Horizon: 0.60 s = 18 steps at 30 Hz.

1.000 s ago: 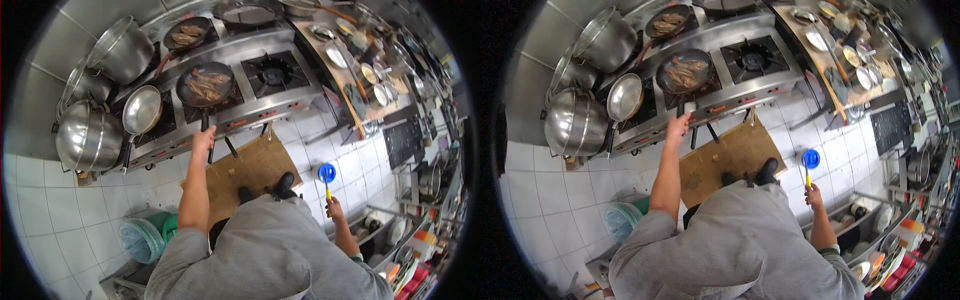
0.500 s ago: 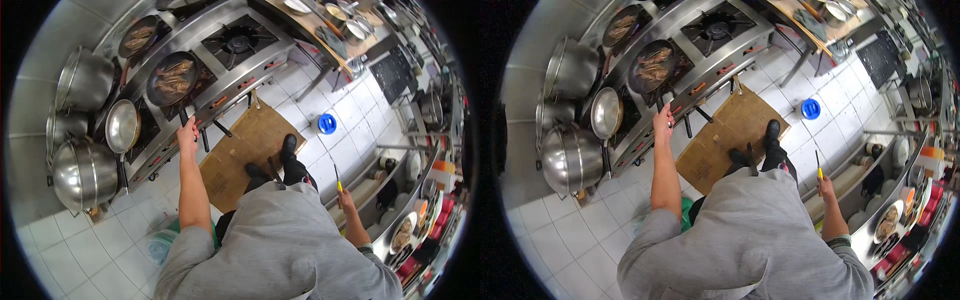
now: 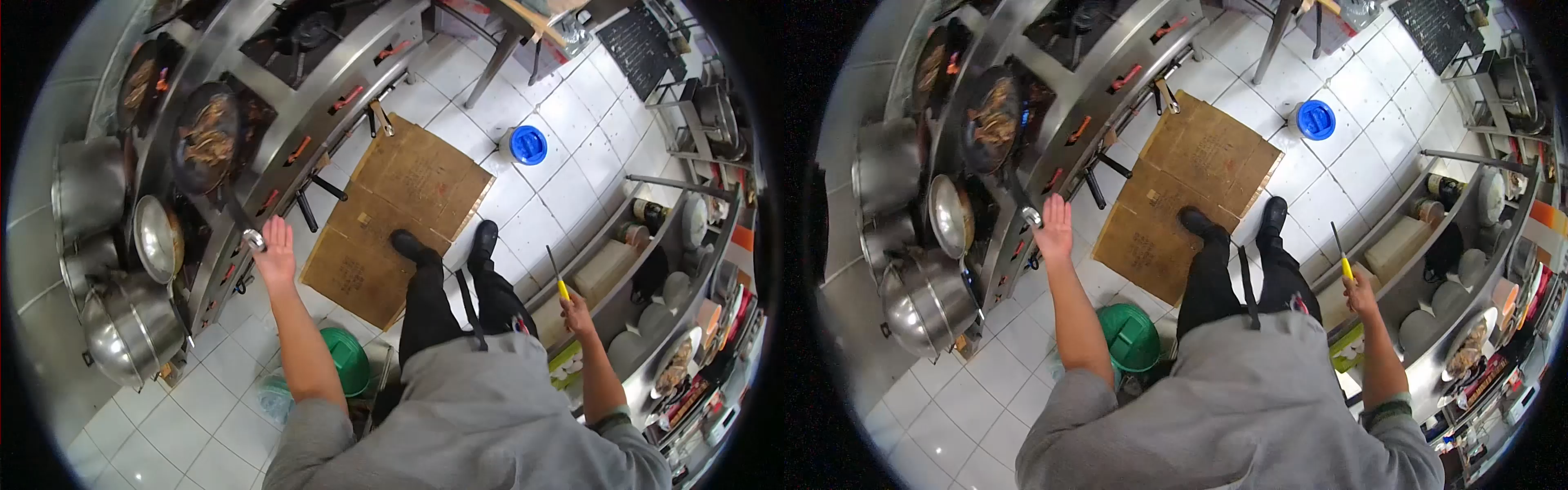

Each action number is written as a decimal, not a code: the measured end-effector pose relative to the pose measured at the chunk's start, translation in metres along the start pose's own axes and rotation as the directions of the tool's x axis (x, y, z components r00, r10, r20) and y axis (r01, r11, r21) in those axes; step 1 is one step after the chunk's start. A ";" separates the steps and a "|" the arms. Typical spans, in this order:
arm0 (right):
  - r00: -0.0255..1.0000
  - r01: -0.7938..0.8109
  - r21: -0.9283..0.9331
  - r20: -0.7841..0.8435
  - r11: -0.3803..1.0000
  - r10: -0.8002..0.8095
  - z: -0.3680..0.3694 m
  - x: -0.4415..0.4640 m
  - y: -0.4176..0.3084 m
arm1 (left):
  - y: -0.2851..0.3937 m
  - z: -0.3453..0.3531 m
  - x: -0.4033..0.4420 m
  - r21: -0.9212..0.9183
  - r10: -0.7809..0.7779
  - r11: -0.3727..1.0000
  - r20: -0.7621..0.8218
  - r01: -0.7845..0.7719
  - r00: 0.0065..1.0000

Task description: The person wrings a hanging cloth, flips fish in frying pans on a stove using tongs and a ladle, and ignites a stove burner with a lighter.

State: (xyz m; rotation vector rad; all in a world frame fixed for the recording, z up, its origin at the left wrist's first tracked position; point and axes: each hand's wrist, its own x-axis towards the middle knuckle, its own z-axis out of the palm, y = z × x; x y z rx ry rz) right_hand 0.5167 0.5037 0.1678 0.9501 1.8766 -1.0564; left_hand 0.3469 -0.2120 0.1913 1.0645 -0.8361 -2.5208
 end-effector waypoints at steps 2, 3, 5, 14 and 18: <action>0.998 -0.036 -0.024 -0.054 0.999 0.035 0.002 0.009 0.009 | -0.041 -0.027 0.041 0.125 -0.033 0.991 -0.082 0.043 0.996; 0.994 -0.106 -0.007 0.001 0.994 0.106 -0.004 0.014 0.013 | -0.056 -0.043 0.054 0.191 -0.045 0.979 -0.141 0.072 0.989; 0.981 0.184 -0.018 -0.065 0.983 -0.185 0.000 0.022 0.039 | -0.071 -0.051 0.093 0.095 0.002 0.995 -0.176 0.015 0.984; 0.984 -0.164 0.046 0.078 0.985 0.160 0.041 0.019 -0.012 | -0.069 -0.049 0.192 -0.148 0.208 0.952 -0.322 -0.267 0.924; 0.980 -0.191 0.048 0.074 0.980 0.187 0.045 0.027 -0.011 | -0.063 -0.068 0.213 -0.101 0.238 0.950 -0.385 -0.297 0.892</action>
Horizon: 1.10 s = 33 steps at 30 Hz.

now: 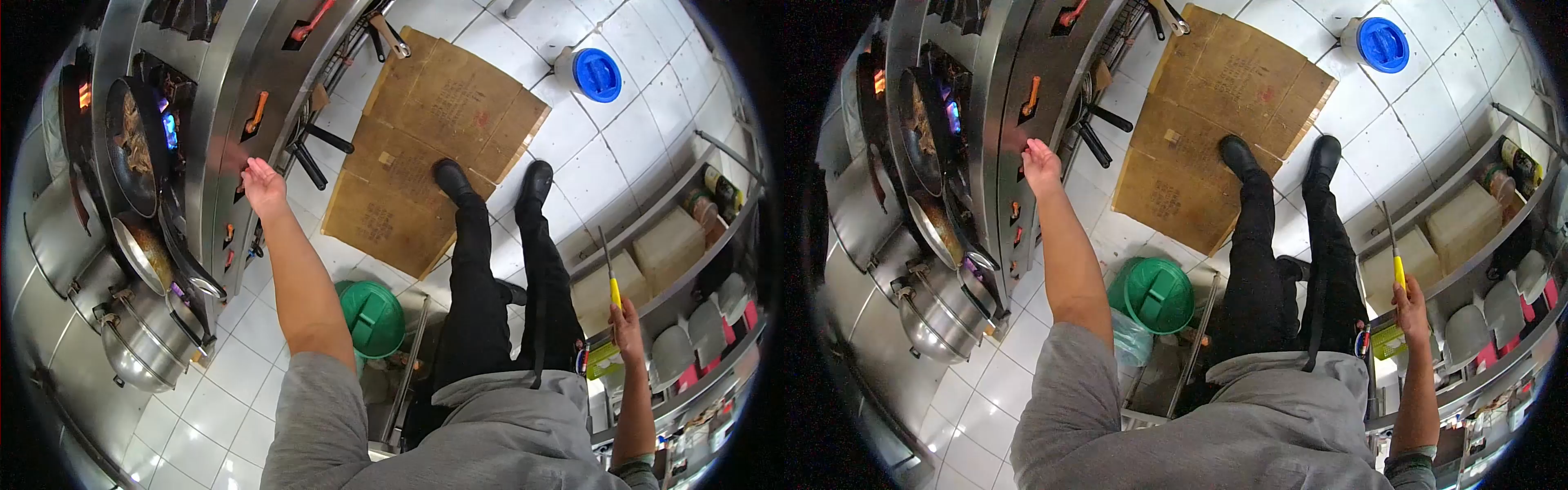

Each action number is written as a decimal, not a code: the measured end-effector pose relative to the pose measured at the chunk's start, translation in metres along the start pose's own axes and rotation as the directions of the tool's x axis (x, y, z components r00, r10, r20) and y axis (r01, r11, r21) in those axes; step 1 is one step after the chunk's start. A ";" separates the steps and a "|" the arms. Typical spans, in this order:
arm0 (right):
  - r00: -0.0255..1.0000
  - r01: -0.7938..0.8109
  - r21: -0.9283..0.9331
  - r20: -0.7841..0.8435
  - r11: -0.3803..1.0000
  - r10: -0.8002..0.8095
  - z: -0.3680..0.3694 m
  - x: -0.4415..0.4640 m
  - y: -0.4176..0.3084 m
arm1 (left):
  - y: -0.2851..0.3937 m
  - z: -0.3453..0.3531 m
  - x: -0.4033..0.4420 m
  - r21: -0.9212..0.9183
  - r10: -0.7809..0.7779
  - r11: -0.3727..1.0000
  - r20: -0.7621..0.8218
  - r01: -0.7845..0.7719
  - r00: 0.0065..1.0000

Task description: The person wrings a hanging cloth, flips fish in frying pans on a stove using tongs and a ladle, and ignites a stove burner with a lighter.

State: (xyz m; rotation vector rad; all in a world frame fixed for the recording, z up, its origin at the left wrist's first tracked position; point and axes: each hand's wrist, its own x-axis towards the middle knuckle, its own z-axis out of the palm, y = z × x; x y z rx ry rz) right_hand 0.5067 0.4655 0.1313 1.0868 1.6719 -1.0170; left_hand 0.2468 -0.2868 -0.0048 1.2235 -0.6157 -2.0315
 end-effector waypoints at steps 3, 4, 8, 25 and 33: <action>1.000 0.013 -0.008 -0.016 1.000 -0.013 -0.002 -0.002 -0.009 | -0.005 0.004 -0.004 0.004 0.017 1.000 -0.036 -0.017 0.999; 1.000 -0.007 -0.027 -0.019 1.000 0.006 -0.003 -0.002 -0.011 | -0.005 0.002 -0.001 -0.006 0.016 1.000 -0.031 -0.016 0.999; 0.999 -0.019 -0.043 -0.048 0.999 0.017 -0.007 0.003 0.000 | -0.003 0.006 0.000 -0.020 0.009 1.000 -0.085 -0.011 0.996; 0.999 0.005 0.016 -0.048 1.000 -0.004 -0.009 0.010 0.024 | 0.001 0.005 0.003 -0.028 -0.005 1.000 -0.105 0.002 0.994; 0.998 -0.026 0.008 -0.055 1.000 0.026 -0.008 0.007 0.015 | 0.002 0.006 0.002 0.009 0.003 1.000 -0.099 -0.002 0.995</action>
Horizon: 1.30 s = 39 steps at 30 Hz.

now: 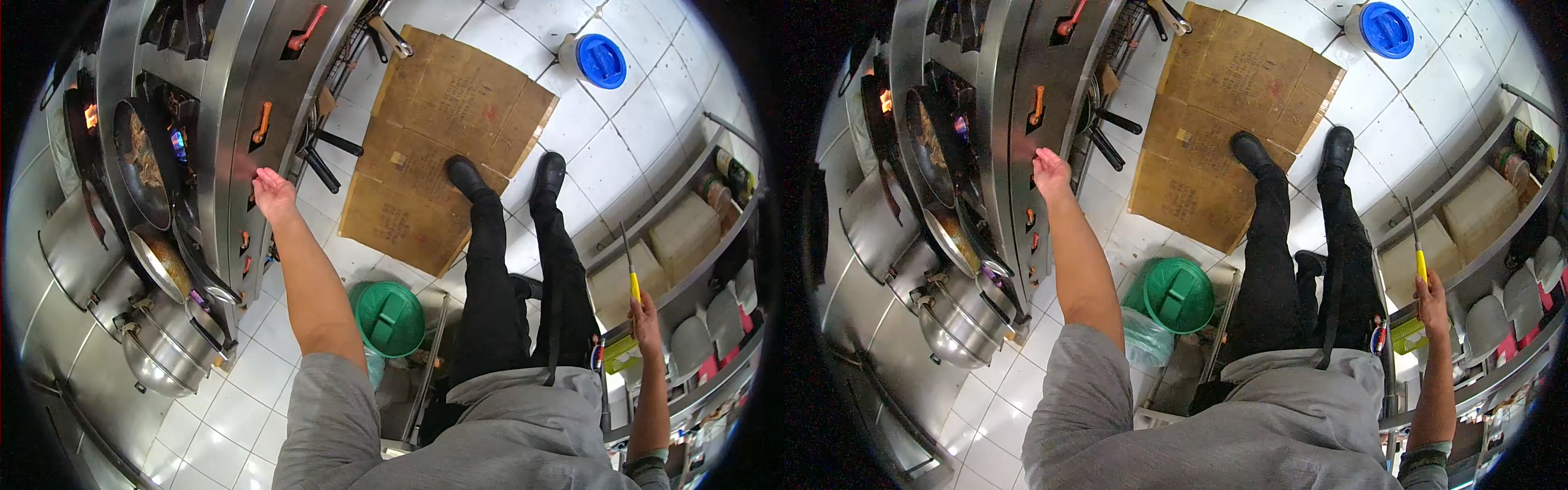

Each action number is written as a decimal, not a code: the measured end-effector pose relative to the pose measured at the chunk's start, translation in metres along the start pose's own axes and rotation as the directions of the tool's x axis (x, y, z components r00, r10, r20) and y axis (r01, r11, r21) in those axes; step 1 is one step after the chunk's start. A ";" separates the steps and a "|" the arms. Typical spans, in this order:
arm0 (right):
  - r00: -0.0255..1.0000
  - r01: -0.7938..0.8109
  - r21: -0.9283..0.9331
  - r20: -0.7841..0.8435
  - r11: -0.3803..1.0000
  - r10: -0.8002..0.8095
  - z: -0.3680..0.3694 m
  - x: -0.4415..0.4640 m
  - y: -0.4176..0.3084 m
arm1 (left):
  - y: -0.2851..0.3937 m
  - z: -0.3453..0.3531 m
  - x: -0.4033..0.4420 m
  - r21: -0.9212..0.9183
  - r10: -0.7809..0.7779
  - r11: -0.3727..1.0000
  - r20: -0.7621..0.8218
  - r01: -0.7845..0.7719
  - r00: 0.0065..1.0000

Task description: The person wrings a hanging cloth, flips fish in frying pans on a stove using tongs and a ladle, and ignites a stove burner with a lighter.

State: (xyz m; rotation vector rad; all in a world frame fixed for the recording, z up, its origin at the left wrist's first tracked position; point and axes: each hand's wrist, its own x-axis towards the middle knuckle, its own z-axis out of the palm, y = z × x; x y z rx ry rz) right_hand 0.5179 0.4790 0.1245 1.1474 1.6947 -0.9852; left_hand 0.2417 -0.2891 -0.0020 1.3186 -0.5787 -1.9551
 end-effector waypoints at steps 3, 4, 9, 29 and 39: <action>1.000 -0.002 -0.019 0.013 1.000 0.002 0.001 0.001 -0.002 | -0.001 0.000 -0.002 0.009 0.001 1.000 0.005 -0.001 1.000; 1.000 0.007 -0.025 0.013 1.000 -0.007 0.001 0.003 0.001 | 0.000 0.000 -0.003 0.006 0.000 1.000 0.000 0.000 1.000; 1.000 -0.003 -0.001 0.008 1.000 0.003 0.002 0.007 0.011 | -0.001 0.002 -0.005 0.017 0.012 1.000 -0.014 -0.012 1.000; 0.998 0.029 0.045 0.046 0.999 -0.032 0.004 0.012 0.019 | 0.000 0.002 -0.006 0.052 -0.009 0.999 -0.001 0.009 1.000; 0.996 0.087 0.036 0.021 0.996 -0.088 0.002 -0.014 0.006 | 0.045 -0.095 -0.156 0.549 -0.453 0.774 0.135 0.315 0.881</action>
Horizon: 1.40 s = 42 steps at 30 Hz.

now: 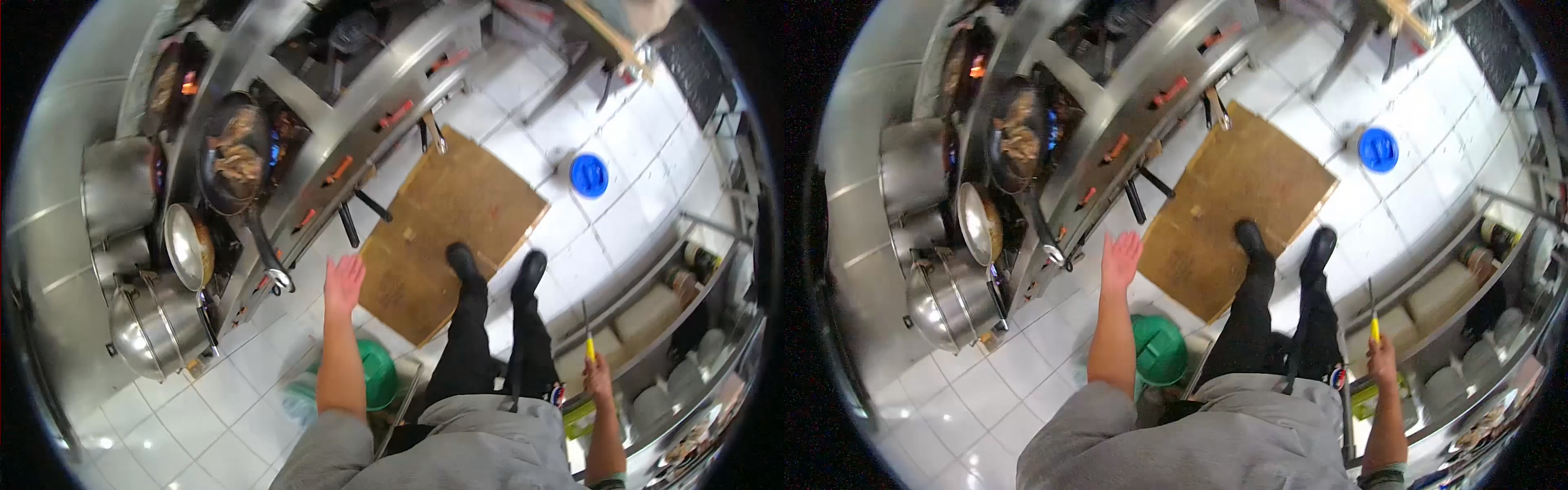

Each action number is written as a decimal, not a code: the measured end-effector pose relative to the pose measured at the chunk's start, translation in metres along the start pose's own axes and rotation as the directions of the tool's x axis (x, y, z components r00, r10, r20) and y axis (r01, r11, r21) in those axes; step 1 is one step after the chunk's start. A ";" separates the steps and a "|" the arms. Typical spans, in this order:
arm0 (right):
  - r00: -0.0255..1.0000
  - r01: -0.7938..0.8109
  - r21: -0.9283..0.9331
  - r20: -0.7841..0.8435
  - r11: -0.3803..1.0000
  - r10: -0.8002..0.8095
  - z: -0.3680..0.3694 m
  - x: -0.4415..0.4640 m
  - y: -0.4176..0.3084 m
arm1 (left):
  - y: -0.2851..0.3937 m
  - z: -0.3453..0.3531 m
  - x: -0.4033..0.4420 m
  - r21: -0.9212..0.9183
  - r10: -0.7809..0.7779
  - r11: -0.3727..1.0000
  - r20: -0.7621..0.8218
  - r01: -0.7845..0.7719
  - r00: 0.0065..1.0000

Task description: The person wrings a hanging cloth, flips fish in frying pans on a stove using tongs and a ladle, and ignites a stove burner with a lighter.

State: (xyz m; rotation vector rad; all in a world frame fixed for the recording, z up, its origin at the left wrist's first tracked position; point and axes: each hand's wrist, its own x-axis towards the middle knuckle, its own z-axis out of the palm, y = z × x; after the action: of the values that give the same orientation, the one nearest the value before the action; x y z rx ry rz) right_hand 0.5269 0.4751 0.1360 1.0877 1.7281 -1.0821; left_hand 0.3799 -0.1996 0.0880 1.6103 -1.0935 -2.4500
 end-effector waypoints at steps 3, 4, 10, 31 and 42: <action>0.998 0.063 0.021 0.001 0.998 -0.063 -0.007 -0.013 -0.007 | 0.043 0.005 -0.080 -0.138 0.068 0.989 0.168 -0.045 0.983; 0.996 0.084 0.002 -0.009 0.996 -0.084 -0.010 -0.015 -0.009 | 0.059 0.009 -0.099 -0.186 0.106 0.981 0.222 -0.064 0.969; 0.982 0.180 -0.016 -0.064 0.984 -0.180 -0.010 -0.034 -0.057 | 0.132 0.074 -0.133 -0.087 0.181 0.983 0.324 -0.161 0.929; 0.958 0.287 0.197 -0.050 0.937 -0.283 -0.015 -0.082 -0.128 | 0.132 0.101 -0.149 0.143 0.419 0.897 0.022 -0.418 0.908; 0.970 0.241 0.158 -0.020 0.958 -0.240 -0.070 -0.023 -0.120 | 0.167 0.116 -0.176 0.087 0.363 0.926 0.078 -0.369 0.929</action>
State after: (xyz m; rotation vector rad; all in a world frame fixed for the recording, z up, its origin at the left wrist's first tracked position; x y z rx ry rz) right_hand 0.4087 0.5036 0.2069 0.9897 1.8337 -1.3914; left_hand 0.3105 -0.1978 0.3477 1.2196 -1.3998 -2.2400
